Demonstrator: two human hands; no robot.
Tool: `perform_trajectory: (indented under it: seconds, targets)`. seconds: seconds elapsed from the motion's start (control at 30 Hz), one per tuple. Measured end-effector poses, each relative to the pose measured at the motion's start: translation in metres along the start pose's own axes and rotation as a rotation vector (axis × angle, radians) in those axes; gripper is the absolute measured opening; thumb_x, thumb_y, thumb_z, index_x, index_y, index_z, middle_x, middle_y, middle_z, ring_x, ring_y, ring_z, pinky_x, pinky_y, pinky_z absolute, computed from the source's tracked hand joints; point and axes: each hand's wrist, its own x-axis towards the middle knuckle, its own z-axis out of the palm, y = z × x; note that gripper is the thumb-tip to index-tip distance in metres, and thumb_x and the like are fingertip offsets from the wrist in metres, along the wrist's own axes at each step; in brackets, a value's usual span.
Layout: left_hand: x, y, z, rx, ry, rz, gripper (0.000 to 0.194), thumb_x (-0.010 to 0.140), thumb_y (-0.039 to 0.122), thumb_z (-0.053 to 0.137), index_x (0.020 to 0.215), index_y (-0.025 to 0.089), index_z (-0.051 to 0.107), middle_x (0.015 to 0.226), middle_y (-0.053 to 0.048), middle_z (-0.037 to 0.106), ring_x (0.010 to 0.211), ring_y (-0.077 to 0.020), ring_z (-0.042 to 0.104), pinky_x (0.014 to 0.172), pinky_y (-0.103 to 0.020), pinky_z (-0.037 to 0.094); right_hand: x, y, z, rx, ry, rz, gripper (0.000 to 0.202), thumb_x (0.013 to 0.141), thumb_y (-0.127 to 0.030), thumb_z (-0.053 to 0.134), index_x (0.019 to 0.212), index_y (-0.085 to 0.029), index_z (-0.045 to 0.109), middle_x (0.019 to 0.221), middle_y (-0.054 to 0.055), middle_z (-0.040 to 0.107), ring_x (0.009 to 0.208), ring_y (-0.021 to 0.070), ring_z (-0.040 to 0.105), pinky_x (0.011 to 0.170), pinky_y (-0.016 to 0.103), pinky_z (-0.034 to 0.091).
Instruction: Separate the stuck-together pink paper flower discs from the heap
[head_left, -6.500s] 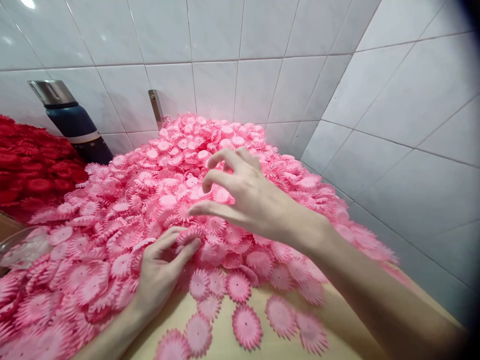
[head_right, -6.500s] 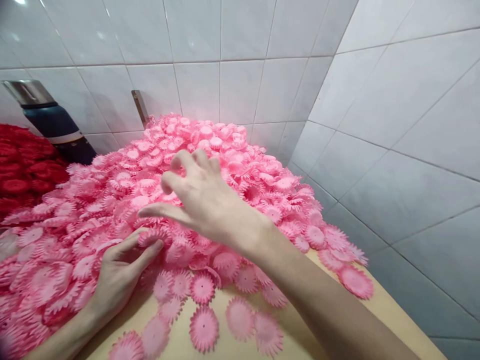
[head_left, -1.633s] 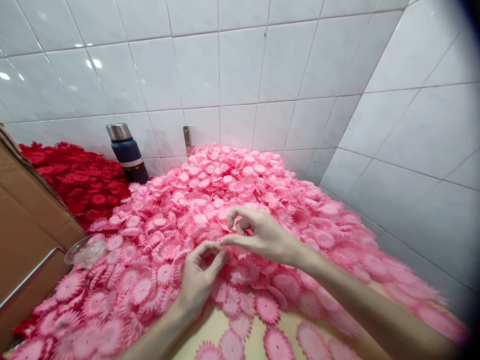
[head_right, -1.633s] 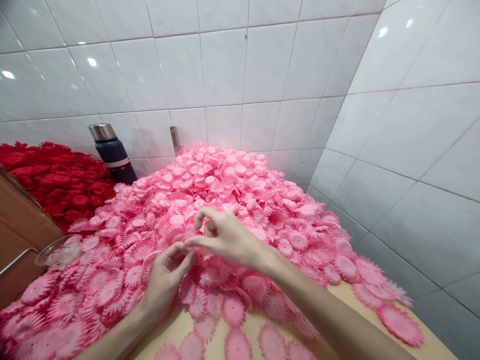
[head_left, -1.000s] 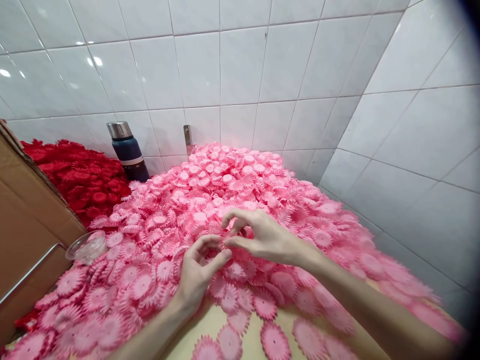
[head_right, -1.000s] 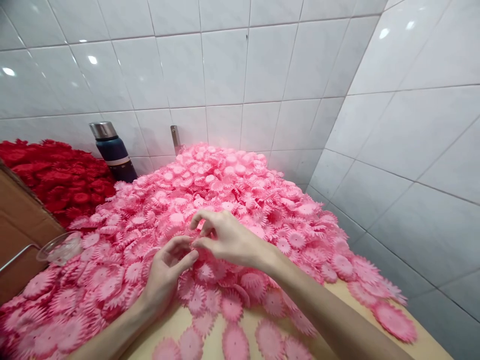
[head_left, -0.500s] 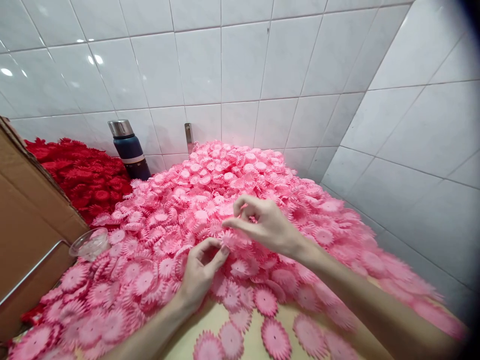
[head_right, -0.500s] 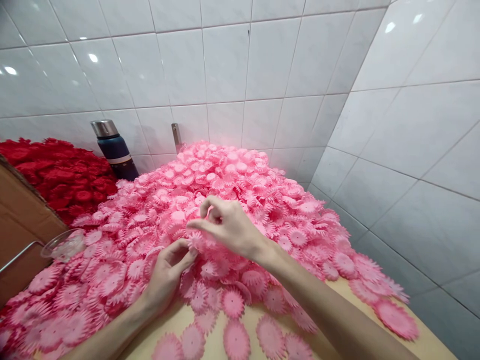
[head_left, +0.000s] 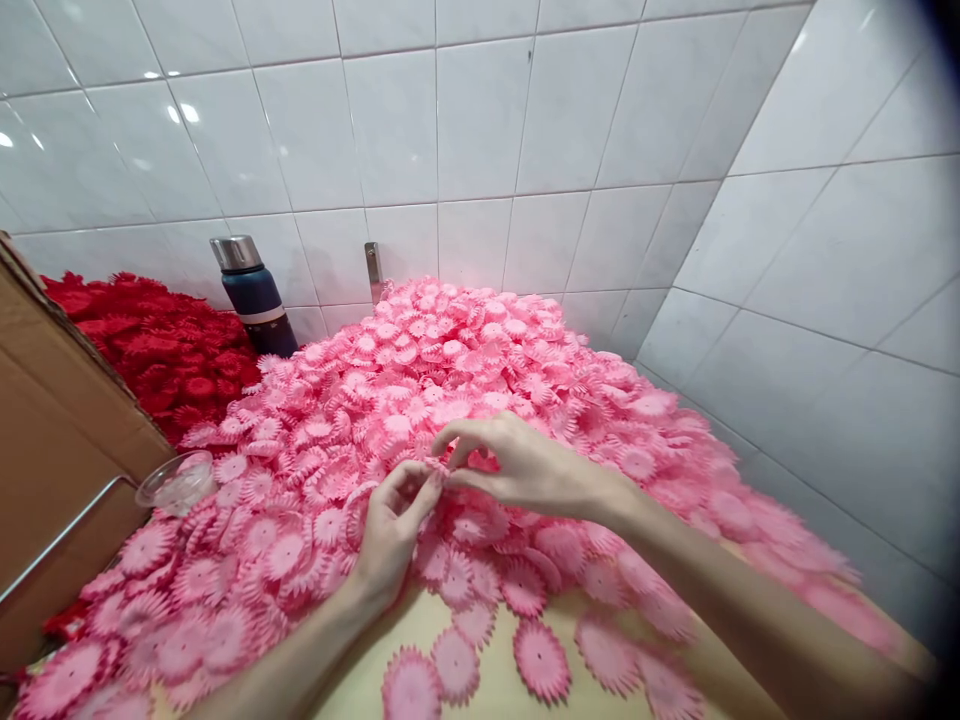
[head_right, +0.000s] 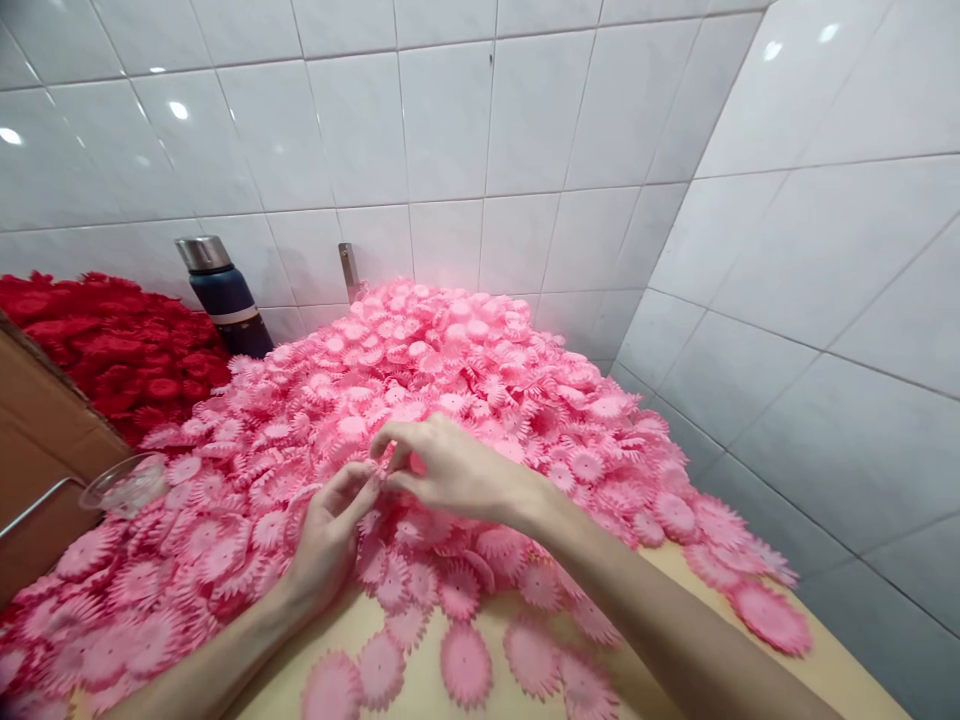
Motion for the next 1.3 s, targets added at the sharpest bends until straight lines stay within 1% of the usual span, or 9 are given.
perform_trajectory:
  seconds: [0.1, 0.17, 0.27, 0.37, 0.57, 0.7, 0.97, 1.1, 1.3]
  targets:
    - [0.000, -0.002, 0.000, 0.036, 0.047, 0.014, 0.015, 0.085, 0.033, 0.067, 0.086, 0.019, 0.060, 0.082, 0.001, 0.062, 0.079, -0.0128, 0.057, 0.075, -0.023, 0.047, -0.003, -0.002, -0.007, -0.154, 0.124, 0.018, 0.010, 0.088, -0.022, 0.061, 0.096, -0.017, 0.061, 0.094, 0.006, 0.069, 0.085, 0.0173, 0.062, 0.075, 0.032, 0.048]
    - [-0.001, -0.001, 0.001, 0.100, 0.082, 0.060, 0.012, 0.085, 0.030, 0.067, 0.088, 0.020, 0.060, 0.085, 0.001, 0.062, 0.082, -0.0130, 0.058, 0.077, -0.023, 0.047, -0.008, -0.005, -0.014, -0.310, 0.101, 0.103, 0.010, 0.083, -0.025, 0.066, 0.085, -0.016, 0.062, 0.086, 0.006, 0.068, 0.077, 0.0183, 0.060, 0.065, 0.031, 0.045]
    - [-0.003, 0.002, 0.002, 0.200, 0.095, 0.133, 0.010, 0.086, 0.027, 0.065, 0.093, 0.021, 0.062, 0.093, 0.000, 0.063, 0.090, -0.0148, 0.059, 0.082, -0.025, 0.047, -0.014, -0.009, -0.017, -0.343, -0.230, 0.264, 0.016, 0.073, -0.027, 0.074, 0.067, -0.017, 0.063, 0.064, 0.002, 0.063, 0.054, 0.0138, 0.053, 0.045, 0.026, 0.034]
    - [-0.006, 0.006, 0.003, 0.268, 0.081, 0.174, 0.008, 0.086, 0.025, 0.064, 0.091, 0.020, 0.063, 0.093, -0.002, 0.065, 0.091, -0.0163, 0.060, 0.084, -0.026, 0.047, -0.014, -0.008, -0.008, -0.244, -0.543, 0.291, 0.016, 0.061, -0.025, 0.081, 0.064, -0.019, 0.067, 0.058, -0.002, 0.060, 0.049, 0.0112, 0.051, 0.039, 0.022, 0.030]
    - [-0.007, 0.006, 0.002, 0.299, 0.068, 0.180, 0.006, 0.087, 0.025, 0.063, 0.089, 0.019, 0.063, 0.089, -0.002, 0.065, 0.086, -0.0156, 0.060, 0.081, -0.026, 0.048, -0.006, 0.002, 0.015, -0.292, -0.671, 0.290, 0.027, 0.052, -0.025, 0.085, 0.054, -0.019, 0.059, 0.049, -0.006, 0.051, 0.042, 0.0090, 0.044, 0.037, 0.021, 0.027]
    - [-0.007, 0.006, 0.003, 0.271, 0.064, 0.153, 0.008, 0.085, 0.026, 0.066, 0.087, 0.019, 0.064, 0.084, -0.001, 0.065, 0.080, -0.0142, 0.060, 0.074, -0.024, 0.049, -0.008, 0.002, 0.004, -0.291, -0.605, 0.278, 0.021, 0.062, -0.029, 0.081, 0.061, -0.020, 0.061, 0.056, -0.003, 0.055, 0.048, 0.0107, 0.048, 0.040, 0.022, 0.028]
    - [-0.010, 0.010, 0.003, 0.272, -0.083, 0.136, 0.016, 0.080, 0.027, 0.071, 0.093, 0.018, 0.070, 0.091, -0.005, 0.072, 0.085, -0.0182, 0.067, 0.076, -0.026, 0.053, -0.012, -0.007, -0.022, -0.206, -0.126, 0.175, 0.018, 0.085, -0.030, 0.061, 0.072, -0.018, 0.057, 0.068, 0.000, 0.061, 0.059, 0.0111, 0.051, 0.048, 0.024, 0.032]
    - [-0.009, 0.008, 0.003, 0.290, -0.029, 0.137, 0.011, 0.082, 0.026, 0.069, 0.089, 0.018, 0.071, 0.088, -0.004, 0.073, 0.083, -0.0181, 0.068, 0.077, -0.026, 0.054, -0.009, -0.008, -0.020, -0.090, -0.121, 0.135, 0.019, 0.084, -0.028, 0.065, 0.070, -0.017, 0.056, 0.064, -0.001, 0.061, 0.055, 0.0095, 0.052, 0.047, 0.023, 0.035]
    - [-0.007, 0.005, 0.001, 0.302, -0.034, 0.148, 0.015, 0.084, 0.030, 0.066, 0.091, 0.018, 0.071, 0.087, -0.004, 0.072, 0.079, -0.0171, 0.067, 0.072, -0.025, 0.053, -0.009, -0.001, -0.023, 0.243, -0.170, 0.134, 0.028, 0.079, -0.039, 0.073, 0.083, -0.015, 0.062, 0.069, 0.002, 0.067, 0.062, 0.0121, 0.063, 0.052, 0.022, 0.046]
